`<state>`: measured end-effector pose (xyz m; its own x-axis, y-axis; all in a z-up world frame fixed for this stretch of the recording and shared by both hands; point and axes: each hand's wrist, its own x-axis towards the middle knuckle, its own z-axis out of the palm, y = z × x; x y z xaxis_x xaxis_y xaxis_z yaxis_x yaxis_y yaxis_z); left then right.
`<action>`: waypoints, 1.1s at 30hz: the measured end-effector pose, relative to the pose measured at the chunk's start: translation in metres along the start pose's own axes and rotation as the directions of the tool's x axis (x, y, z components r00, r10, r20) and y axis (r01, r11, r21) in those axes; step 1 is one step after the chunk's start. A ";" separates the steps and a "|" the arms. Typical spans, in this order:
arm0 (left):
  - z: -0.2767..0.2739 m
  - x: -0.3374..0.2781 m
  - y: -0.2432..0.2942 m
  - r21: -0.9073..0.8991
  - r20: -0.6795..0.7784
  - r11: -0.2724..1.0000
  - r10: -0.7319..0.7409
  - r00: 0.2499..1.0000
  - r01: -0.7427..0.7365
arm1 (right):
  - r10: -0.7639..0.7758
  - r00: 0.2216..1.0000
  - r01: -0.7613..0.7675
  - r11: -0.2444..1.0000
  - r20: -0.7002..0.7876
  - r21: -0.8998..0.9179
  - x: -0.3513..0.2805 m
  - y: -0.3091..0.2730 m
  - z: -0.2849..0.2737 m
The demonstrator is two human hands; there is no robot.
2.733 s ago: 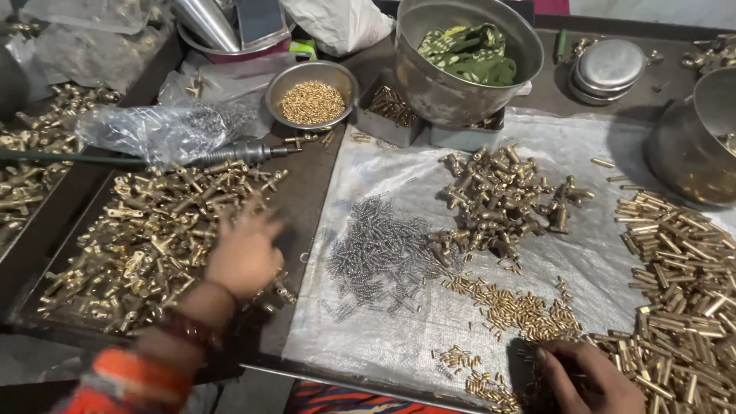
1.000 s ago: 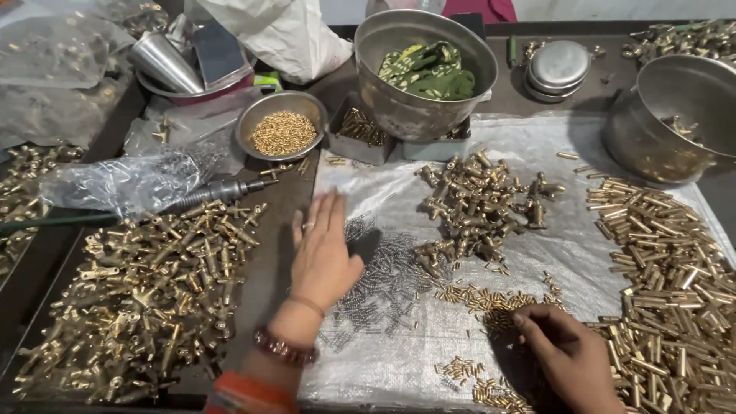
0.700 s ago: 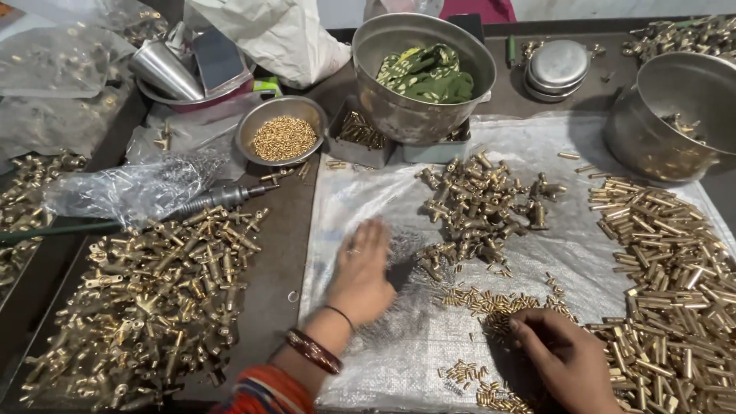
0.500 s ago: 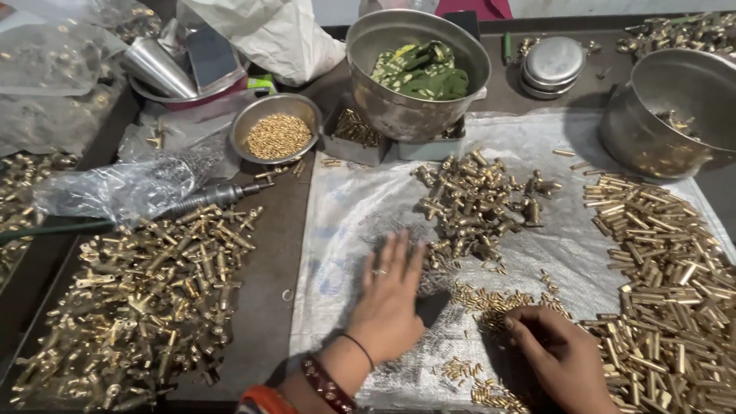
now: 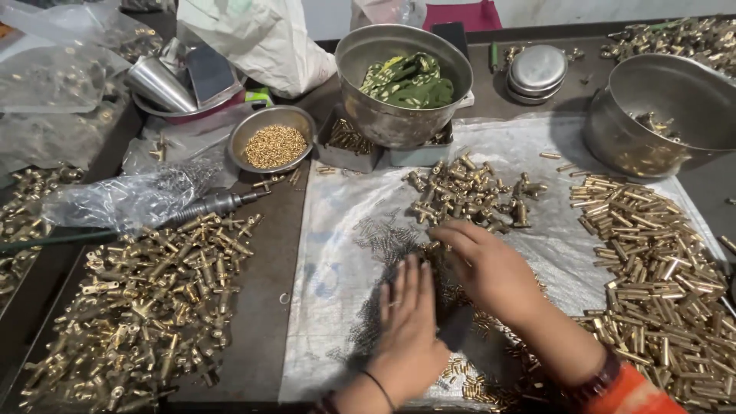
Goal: Sorting and inspecting small brass valve components and pins on a metal workbench.
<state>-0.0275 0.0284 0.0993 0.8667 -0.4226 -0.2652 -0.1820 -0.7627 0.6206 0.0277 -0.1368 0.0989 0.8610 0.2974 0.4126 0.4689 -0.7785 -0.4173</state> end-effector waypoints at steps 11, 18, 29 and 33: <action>0.017 0.010 -0.050 -0.997 -0.022 0.075 -0.163 0.986 -0.010 | 0.161 0.987 -0.152 0.967 -0.029 0.206 -0.031 -0.013 -0.009; 0.061 0.010 -0.040 -0.988 0.087 0.124 -0.025 0.996 0.089 | 0.144 0.989 -0.140 0.925 0.015 0.353 -0.093 0.008 -0.014; 0.058 -0.004 -0.070 -0.918 -0.230 0.371 -0.214 0.949 -0.139 | 0.100 0.964 -0.070 0.989 0.247 -0.130 -0.098 -0.015 0.031; 0.063 -0.021 -0.049 -0.857 -0.175 0.498 -0.036 0.984 -0.134 | 0.290 0.924 -0.254 0.952 0.248 -0.168 -0.095 -0.014 0.011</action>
<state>-0.0661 0.0438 0.0276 0.9404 -0.3030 -0.1544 0.1912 0.0958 0.9769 -0.0588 -0.1481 0.0564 0.9807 0.1860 0.0599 0.1949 -0.9100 -0.3658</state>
